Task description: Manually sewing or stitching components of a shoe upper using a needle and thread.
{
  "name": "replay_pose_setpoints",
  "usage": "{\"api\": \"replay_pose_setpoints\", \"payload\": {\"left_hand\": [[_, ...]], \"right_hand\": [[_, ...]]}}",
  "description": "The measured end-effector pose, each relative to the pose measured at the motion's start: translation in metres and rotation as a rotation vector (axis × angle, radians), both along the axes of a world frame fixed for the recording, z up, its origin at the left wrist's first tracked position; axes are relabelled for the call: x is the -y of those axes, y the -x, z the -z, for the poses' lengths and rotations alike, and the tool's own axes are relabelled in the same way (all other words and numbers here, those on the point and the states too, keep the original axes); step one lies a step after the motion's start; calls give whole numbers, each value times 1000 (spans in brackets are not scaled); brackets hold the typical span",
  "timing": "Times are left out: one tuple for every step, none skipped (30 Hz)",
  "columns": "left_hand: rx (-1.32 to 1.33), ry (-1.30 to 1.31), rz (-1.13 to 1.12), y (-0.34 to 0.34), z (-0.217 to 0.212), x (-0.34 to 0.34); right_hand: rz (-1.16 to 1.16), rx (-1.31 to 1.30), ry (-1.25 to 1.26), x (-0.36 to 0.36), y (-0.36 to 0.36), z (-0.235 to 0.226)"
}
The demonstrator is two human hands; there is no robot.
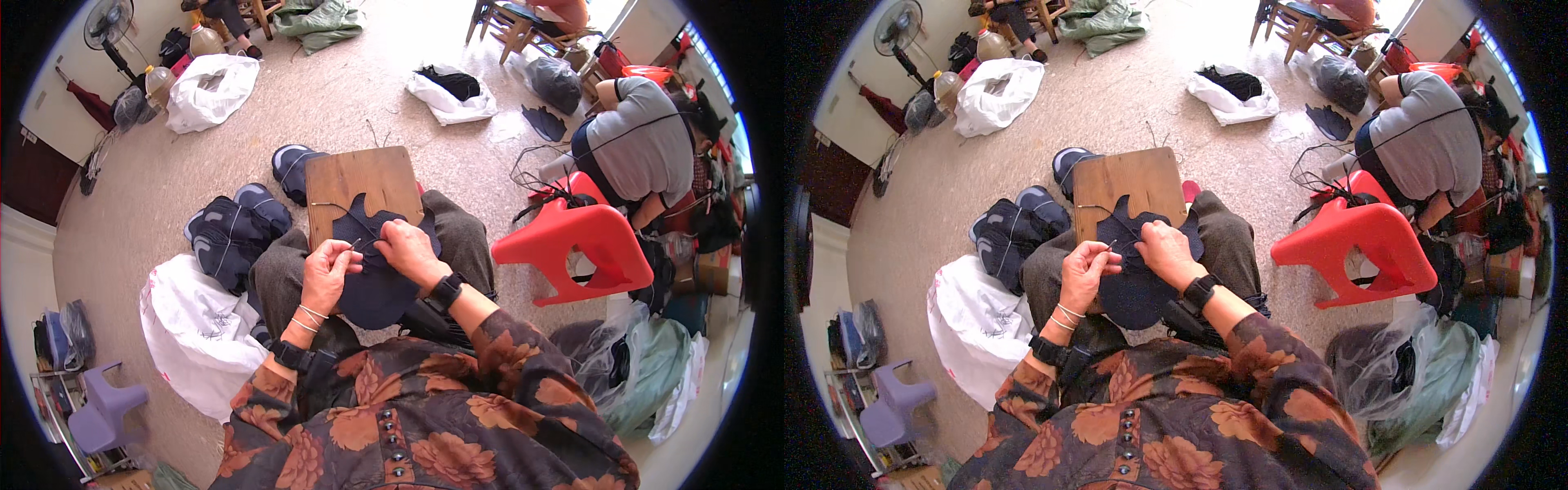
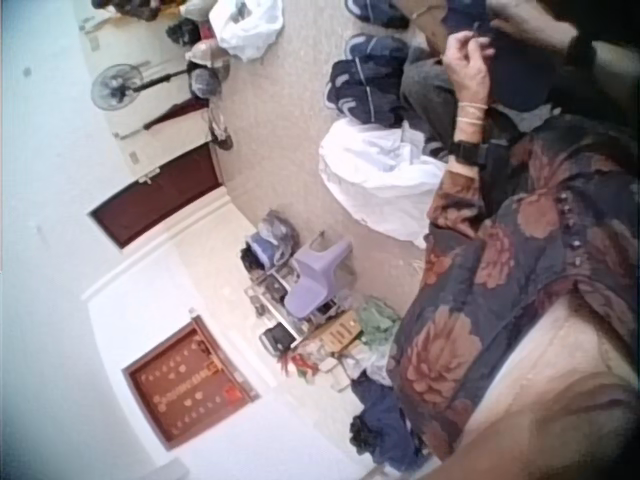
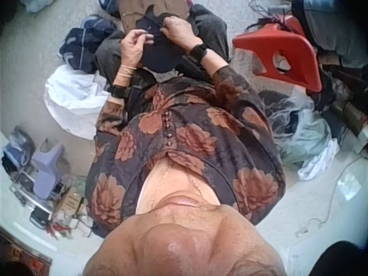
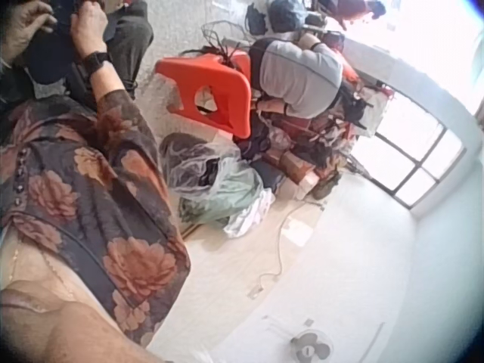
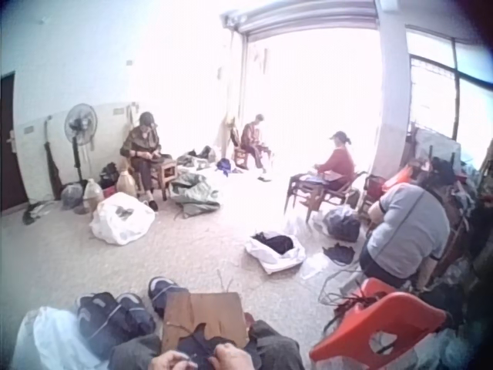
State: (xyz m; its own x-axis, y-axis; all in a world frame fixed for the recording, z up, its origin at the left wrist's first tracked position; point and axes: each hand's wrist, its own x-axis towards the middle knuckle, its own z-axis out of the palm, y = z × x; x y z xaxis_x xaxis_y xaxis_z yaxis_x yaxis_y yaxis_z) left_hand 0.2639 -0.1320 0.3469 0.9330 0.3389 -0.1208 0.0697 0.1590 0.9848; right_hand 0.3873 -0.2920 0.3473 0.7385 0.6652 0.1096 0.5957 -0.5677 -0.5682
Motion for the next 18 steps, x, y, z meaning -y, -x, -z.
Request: {"api": "replay_pose_setpoints", "payload": {"left_hand": [[9,13,-33,-1,1,1],[11,12,-30,-4,2,1],[14,-125,-48,-4,4,1],[16,-261,-64,-4,6,0],[15,-263,-67,-3,7,-2],[-6,-124,-92,-6,7,-2],[-26,16,-116,-9,6,-2],[2,33,-157,-12,5,-4],[48,38,-174,-15,2,-8],[52,67,-204,-17,0,-10],[56,96,-235,-18,-3,-12],[55,110,-227,-18,-6,-14],[56,107,-225,-19,-7,-14],[39,97,-210,-19,-8,-13],[21,88,-197,-18,-7,-12],[20,85,-198,-17,-7,-12],[29,85,-211,-16,-6,-13],[38,87,-224,-15,-4,-12]], "right_hand": [[2,2,-2,-2,-2,6],[-15,-1,34,-3,-4,13],[-40,-6,68,-6,-4,14],[-39,-14,57,-6,-3,15],[-42,-15,54,-6,-1,16],[-17,-29,-34,-3,1,14],[8,-43,-123,0,1,12],[9,-41,-122,2,0,10],[1,-96,-141,5,0,6],[-8,-151,-161,7,-1,4],[-7,-151,-160,9,-1,6],[-14,-250,-207,10,-2,9],[-22,-349,-254,11,-3,12],[-21,-349,-258,13,-6,14],[-56,-443,-284,14,-8,12],[-90,-538,-311,14,-10,11],[-91,-540,-313,13,-12,10],[-20,-679,-313,10,-13,-4]]}}
